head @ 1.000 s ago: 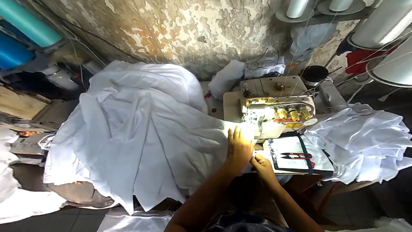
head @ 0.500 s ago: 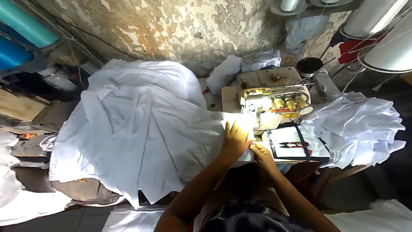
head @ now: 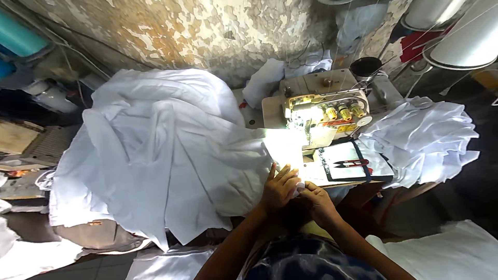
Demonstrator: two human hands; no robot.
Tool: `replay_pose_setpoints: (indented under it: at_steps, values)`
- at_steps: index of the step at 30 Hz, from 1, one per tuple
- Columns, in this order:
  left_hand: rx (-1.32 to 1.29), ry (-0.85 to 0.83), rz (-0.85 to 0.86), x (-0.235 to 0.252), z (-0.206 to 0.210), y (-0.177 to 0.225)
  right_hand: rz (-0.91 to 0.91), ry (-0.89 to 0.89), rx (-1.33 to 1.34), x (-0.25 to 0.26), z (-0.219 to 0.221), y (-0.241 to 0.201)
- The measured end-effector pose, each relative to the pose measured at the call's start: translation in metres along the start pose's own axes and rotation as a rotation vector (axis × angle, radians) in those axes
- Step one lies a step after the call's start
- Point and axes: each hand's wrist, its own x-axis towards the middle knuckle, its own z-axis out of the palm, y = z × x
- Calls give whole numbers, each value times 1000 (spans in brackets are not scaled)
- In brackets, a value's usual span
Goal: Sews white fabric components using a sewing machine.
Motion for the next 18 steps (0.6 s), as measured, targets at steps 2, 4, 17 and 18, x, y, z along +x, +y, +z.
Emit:
replay_pose_setpoints:
  at_steps: [2,4,17,18]
  values:
    - [-5,18,31,-1,2,0,-9,30,6,-2,0,0]
    - [-10,17,72,-2,-1,1,-5,39,18,-4,0,0]
    - [-43,-6,78,-6,-5,7,6,27,-36,-9,1,-8]
    - [-43,-12,76,-6,-6,7,8,19,-37,-9,1,-9]
